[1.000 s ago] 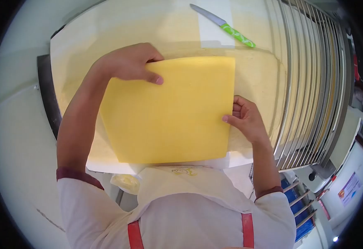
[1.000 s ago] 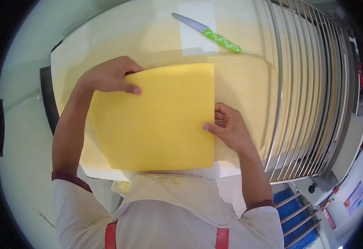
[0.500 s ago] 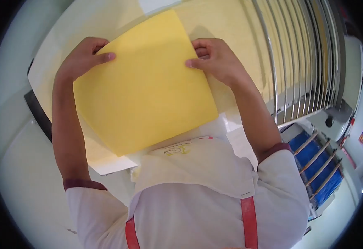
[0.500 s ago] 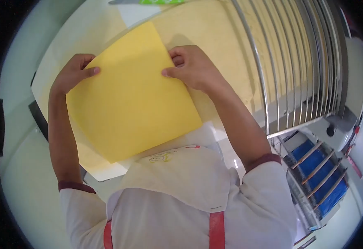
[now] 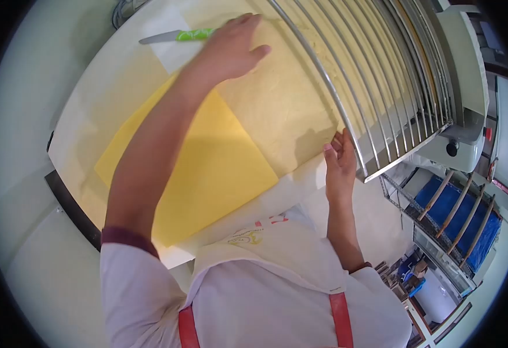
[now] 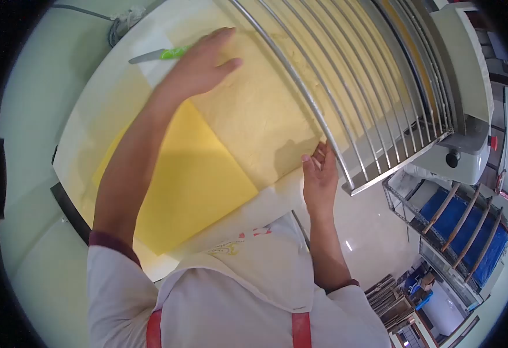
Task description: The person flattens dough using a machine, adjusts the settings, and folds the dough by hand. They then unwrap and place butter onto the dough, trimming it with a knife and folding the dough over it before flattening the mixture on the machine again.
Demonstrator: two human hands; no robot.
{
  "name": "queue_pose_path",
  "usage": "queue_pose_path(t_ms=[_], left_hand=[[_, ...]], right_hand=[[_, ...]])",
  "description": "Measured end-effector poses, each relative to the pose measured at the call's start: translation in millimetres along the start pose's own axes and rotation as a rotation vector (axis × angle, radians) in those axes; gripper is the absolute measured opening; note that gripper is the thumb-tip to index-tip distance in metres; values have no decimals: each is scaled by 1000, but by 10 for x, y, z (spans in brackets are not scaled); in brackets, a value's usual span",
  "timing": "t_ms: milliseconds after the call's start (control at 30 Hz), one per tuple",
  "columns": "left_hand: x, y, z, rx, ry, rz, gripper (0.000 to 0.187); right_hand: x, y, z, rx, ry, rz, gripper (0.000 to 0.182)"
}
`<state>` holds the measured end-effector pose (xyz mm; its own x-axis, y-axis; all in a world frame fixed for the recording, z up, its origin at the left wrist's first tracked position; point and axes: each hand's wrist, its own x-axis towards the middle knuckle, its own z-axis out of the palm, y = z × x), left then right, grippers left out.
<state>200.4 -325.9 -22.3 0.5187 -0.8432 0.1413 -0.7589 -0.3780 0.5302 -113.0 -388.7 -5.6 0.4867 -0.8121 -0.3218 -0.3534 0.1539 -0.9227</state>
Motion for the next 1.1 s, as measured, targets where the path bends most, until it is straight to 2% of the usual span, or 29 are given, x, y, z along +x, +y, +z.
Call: queue_pose_path(t_ms=[100,133,233,267,333,367,400,533,633,667,767,800,833,900,933,967,1033,1067,1100], left_hand=[[537,206,172,111,-196,-282,66],[667,217,131,131,-281,-392,68],[860,11,84,-206,-497,-375,67],[822,17,24,-225,-487,-305,64],[707,89,-85,-258,-460,-171,60],[720,39,-26,-251,-509,-169,59],[775,-21,35,-244,-551,-164,58],[910,14,193,-385,-565,-201,60],[894,123,117,-495,-544,-237,60],[835,181,20,-509,-547,-257,60],[702,211,-300,-533,-424,-294,51],[529,348,-708,-508,-459,-209,46],[263,445,-1146,-482,-497,-124,43],[-172,283,-1398,-604,-278,40,36],[-449,197,-1572,-594,-223,50,29],[-723,-94,-1555,-757,-233,-33,23],[-1406,-522,-1543,-732,-49,-95,26],[-1739,-693,-1458,-808,122,-175,27],[-2045,-781,-1332,-880,300,-260,28]], right_hand=[[147,71,-21,140,41,166,56],[152,-52,-2,253,-51,260,47],[186,-33,111,208,9,181,38],[177,33,167,245,30,95,40],[232,4,269,399,-2,133,44],[231,-16,299,473,-15,158,47],[291,-35,274,540,-20,271,50],[333,-158,267,578,-36,257,43],[324,47,35,1017,-139,523,41],[285,133,-40,1130,-253,487,40],[25,52,-84,1113,-391,324,42],[-132,-45,-9,904,-322,197,48],[-267,-131,48,729,-378,51,53],[-526,-225,131,377,-459,-239,62],[-663,-158,120,114,-429,-255,62],[-755,-277,200,-235,-645,-234,57],[-926,-469,549,-553,-925,-382,48],[-984,-493,754,-508,-1000,-561,45],[-992,-536,784,-583,-1072,-635,44]])
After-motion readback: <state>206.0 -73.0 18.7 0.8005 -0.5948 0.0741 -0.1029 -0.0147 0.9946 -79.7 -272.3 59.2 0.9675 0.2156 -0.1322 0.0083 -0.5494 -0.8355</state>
